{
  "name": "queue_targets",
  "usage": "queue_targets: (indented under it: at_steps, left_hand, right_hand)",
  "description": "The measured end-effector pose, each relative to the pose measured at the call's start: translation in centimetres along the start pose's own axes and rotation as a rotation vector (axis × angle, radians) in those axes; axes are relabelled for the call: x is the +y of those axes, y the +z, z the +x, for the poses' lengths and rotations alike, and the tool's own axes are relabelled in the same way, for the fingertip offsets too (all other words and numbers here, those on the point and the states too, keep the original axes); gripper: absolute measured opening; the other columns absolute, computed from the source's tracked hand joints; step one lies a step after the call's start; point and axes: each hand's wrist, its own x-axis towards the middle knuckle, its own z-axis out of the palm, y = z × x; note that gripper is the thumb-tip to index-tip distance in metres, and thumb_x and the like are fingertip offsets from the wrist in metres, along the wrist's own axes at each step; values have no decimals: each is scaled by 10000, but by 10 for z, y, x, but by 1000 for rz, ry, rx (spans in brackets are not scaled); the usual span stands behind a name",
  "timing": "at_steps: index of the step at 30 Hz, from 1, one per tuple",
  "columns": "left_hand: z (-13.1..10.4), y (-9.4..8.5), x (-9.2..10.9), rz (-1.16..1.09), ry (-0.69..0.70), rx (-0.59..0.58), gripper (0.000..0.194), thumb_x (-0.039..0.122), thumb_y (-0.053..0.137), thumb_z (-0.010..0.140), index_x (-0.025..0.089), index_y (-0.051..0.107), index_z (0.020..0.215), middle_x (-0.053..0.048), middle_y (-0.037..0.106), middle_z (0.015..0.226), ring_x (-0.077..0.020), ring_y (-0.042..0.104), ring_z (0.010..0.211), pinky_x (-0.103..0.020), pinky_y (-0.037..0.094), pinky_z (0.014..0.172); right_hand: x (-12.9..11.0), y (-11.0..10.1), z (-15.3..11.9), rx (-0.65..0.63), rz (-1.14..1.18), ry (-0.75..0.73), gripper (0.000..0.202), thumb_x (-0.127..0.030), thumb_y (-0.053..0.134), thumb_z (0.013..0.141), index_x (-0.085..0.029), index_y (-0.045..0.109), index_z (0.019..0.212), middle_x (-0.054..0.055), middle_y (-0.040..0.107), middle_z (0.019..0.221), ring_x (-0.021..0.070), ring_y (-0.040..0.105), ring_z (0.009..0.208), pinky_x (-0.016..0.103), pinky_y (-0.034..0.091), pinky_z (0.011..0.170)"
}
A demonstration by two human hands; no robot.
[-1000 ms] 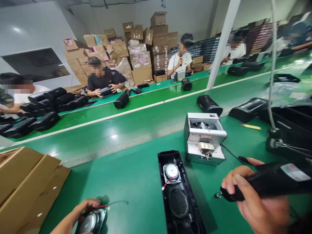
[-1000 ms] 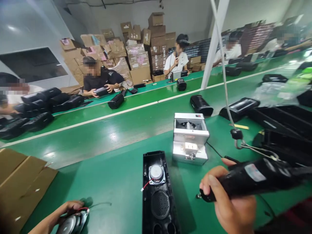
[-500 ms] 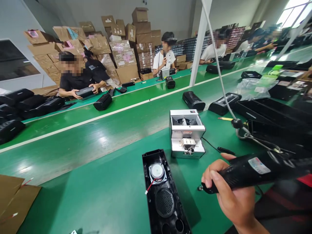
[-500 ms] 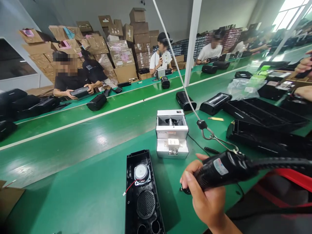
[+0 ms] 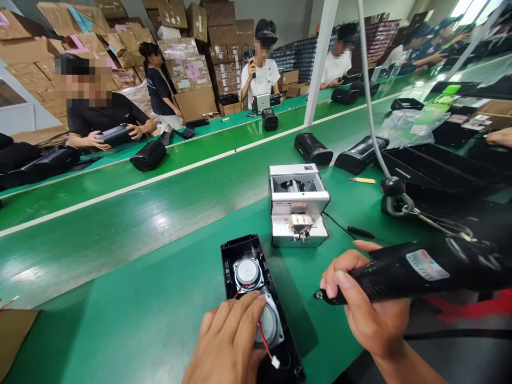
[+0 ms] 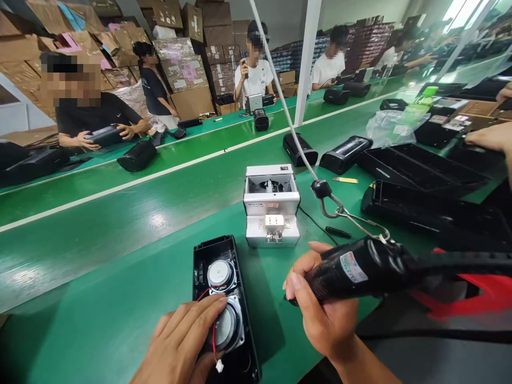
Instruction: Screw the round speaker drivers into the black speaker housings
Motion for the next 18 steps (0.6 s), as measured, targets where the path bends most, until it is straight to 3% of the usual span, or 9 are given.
queue_targets:
  at_steps: [2,7,13,18]
  left_hand:
    - [8,6,-4,36,20,0,683,-5,493,808,282,534,1426,8,771,1332,-197,753,1083,-374,563,863]
    - [-1,18,-10,2,-73,-11,681,-37,462,777,330,573,1339,71,779,1305,-196,764,1069,-447,474,962]
    - [1,13,-17,12,0,-98,667,4,496,799,300,550,1395,32,770,1334,-186,776,1066,-409,541,893]
    - [1,13,-16,-28,-28,-124,654,23,518,802,313,559,1387,15,770,1336,-208,782,1065,-423,580,889]
  right_hand:
    - [1,-1,-2,-8,4,15,377,-128,598,1040,-276,456,1356,-60,629,761,153,636,616,340,593,632]
    - [1,-1,-3,-9,25,37,361,-145,591,1045,-286,461,1352,-65,614,761,150,630,617,337,577,619]
    - [-1,-2,-1,19,35,78,357,-169,605,1046,-295,464,1349,-73,613,748,150,620,601,341,576,605]
    - [-2,-3,0,1,56,62,367,-156,602,1046,-296,480,1362,-75,598,775,141,617,610,335,583,608]
